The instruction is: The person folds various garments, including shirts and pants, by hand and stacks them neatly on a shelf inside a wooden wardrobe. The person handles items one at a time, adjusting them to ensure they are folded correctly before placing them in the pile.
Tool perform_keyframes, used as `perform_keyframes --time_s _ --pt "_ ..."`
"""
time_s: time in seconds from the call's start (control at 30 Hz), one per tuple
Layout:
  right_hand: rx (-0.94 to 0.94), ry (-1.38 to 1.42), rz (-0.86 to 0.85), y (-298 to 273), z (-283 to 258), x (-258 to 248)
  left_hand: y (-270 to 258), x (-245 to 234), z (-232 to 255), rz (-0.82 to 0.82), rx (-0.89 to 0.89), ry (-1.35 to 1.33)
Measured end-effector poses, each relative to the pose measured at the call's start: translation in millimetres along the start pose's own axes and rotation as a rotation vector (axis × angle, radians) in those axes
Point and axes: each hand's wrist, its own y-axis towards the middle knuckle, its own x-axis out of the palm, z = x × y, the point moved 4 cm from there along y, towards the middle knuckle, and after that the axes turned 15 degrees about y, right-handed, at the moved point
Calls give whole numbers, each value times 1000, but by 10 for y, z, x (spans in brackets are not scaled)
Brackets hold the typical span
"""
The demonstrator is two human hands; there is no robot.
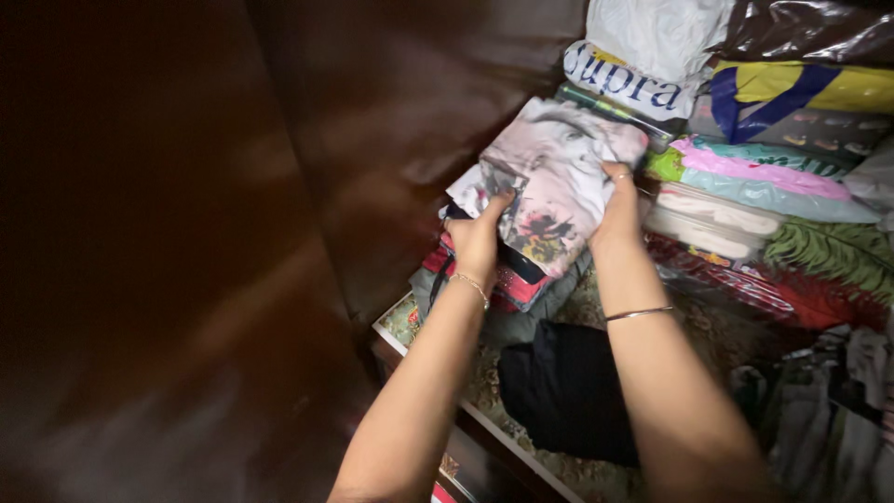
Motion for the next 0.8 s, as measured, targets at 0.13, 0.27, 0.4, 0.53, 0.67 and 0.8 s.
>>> perform_keyframes --time_s 0.13,0.27,0.4,0.53,0.67,0.8 --pt "-150 -352 301 -136 -13 -143 -250 -102 329 489 191 615" --pt "-394 -506 503 -69 65 -211 -791 112 881 190 1018 710" --pt "-419 -338 352 -60 240 -227 -490 396 894 1 1064 1307" --pt "-350 -530 150 -317 388 -129 -67 280 798 -264 973 1325" --pt "-525 -116 -45 -329 230 -208 88 429 787 -331 824 1393" --pt "-469 -573 -71 -252 598 -343 -120 642 925 -108 740 1484"
